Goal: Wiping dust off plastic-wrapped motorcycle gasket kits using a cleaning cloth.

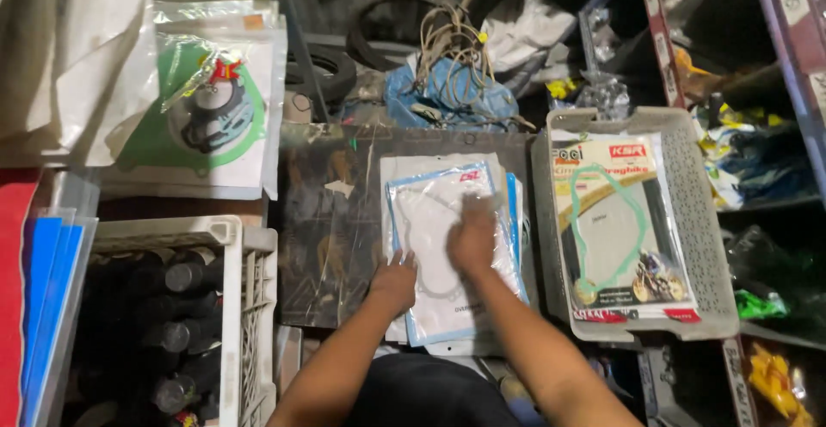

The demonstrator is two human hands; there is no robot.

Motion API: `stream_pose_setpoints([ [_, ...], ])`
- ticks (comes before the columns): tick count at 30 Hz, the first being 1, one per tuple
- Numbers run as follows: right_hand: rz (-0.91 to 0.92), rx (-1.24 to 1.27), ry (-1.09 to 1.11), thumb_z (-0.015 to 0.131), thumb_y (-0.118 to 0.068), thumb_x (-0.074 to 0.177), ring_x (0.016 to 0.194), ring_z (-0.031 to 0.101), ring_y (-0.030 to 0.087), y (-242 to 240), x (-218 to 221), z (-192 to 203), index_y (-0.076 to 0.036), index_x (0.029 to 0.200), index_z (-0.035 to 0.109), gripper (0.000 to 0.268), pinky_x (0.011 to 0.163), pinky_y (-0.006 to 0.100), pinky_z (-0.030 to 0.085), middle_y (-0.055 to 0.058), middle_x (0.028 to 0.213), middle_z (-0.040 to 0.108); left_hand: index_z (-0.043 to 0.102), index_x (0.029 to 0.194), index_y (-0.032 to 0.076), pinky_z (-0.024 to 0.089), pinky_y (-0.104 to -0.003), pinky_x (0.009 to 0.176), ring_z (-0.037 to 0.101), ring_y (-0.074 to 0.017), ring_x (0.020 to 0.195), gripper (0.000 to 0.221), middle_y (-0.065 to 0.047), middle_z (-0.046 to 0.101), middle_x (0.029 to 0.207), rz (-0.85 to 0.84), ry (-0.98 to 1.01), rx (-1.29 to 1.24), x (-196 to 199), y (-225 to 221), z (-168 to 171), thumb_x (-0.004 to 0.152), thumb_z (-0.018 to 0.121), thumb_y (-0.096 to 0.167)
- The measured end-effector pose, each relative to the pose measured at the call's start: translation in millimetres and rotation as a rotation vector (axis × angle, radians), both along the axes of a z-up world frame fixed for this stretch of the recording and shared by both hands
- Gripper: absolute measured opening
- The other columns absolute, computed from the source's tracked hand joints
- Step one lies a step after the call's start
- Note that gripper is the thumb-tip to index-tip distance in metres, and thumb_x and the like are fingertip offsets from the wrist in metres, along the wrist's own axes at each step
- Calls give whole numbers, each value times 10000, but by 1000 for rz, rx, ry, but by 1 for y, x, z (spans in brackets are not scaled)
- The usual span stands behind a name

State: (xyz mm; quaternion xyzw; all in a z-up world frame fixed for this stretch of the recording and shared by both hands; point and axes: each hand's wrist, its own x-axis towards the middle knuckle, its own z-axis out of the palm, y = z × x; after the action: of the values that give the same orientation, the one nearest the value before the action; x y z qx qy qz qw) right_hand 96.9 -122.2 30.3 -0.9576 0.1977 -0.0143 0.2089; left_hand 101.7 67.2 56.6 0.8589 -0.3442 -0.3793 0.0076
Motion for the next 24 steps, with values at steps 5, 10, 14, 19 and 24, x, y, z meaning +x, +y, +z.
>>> stream_pose_setpoints([
  [5,485,5,73,569,-222,913,1372,499,402,55,-49,39,-109,1408,582,508,1210,519,309,202,1425,576,687,1279,77,350,-556,1189,467,-369,1405,414,-115,571,1446,5,-86,-57,-2,-4,-50,915,586,246],
  [10,318,24,135,511,-183,947,1385,516,381,-3,-36,32,-159,1465,569,522,1178,497,386,176,1448,595,528,1490,28,302,-558,1220,329,-377,1527,574,-142,431,1624,8,-94,-30,-6,-1,-52,969,589,262],
  [14,59,-181,-11,484,-238,961,1460,425,345,-29,-30,9,-120,1515,507,566,1232,538,254,171,1549,485,619,1384,20,360,-520,1192,396,-398,1473,495,-165,491,1558,70,-176,-158,-7,-2,-40,927,632,210],
  [19,447,159,-108,502,-113,891,1176,587,404,27,-72,19,-18,1420,531,538,1025,468,462,234,1337,605,308,1552,-28,458,-539,1022,510,-496,1234,760,-346,336,1547,166,-271,-240,-17,7,-108,865,584,138],
  [24,178,-209,-102,552,-235,905,1387,453,376,-40,-66,12,-130,1507,462,618,1158,498,361,120,1524,502,379,1530,59,285,-539,1151,256,-377,1499,825,-109,317,1641,-59,-265,-349,-1,21,-109,829,794,193],
])
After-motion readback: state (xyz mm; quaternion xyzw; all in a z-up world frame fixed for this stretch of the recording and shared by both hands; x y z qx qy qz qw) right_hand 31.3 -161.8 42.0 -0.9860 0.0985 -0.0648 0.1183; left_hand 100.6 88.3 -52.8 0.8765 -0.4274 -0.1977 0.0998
